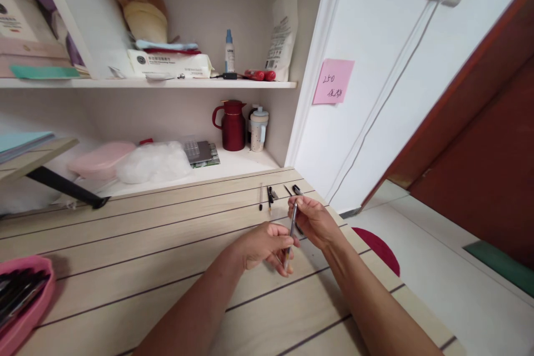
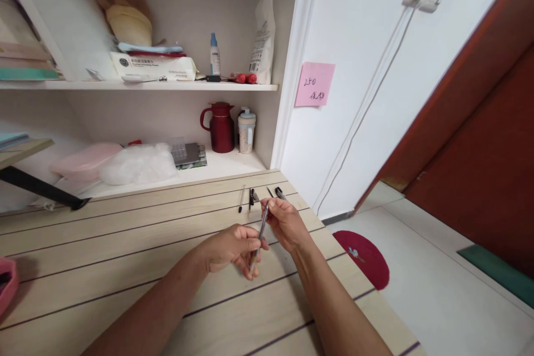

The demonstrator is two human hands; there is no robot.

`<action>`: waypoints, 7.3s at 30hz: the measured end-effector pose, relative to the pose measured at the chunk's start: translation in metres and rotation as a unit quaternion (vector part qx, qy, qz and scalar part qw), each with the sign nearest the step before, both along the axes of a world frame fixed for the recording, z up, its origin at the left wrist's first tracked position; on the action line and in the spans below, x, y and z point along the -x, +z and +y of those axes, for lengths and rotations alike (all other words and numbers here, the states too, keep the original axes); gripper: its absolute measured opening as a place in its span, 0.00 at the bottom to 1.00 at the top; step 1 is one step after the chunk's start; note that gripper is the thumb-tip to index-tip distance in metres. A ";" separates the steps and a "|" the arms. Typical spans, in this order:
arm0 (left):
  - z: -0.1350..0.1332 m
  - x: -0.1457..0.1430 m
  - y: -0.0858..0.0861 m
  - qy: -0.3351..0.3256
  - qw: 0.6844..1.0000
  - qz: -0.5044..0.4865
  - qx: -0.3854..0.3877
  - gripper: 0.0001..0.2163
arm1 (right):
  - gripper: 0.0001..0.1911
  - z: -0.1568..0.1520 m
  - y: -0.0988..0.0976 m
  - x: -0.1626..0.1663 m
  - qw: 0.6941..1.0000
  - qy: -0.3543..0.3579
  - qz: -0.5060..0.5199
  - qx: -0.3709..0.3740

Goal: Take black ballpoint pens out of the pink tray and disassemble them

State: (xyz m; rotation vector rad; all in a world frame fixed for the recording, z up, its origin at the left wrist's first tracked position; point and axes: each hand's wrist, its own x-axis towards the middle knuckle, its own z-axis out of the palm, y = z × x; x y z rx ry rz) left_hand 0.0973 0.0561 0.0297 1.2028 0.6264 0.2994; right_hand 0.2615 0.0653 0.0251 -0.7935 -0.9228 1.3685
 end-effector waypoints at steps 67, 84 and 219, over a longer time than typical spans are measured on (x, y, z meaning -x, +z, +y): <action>0.002 -0.003 -0.006 0.038 0.993 0.084 -0.076 0.13 | 0.13 -0.003 0.002 -0.003 0.994 0.021 -0.051 0.099; 0.003 -0.003 -0.009 0.050 0.990 0.097 -0.091 0.14 | 0.13 0.000 -0.002 -0.004 0.992 -0.018 -0.072 0.099; 0.029 0.019 0.002 0.362 0.910 -0.200 0.005 0.12 | 0.08 -0.012 -0.013 0.030 0.759 -0.093 -0.587 -0.267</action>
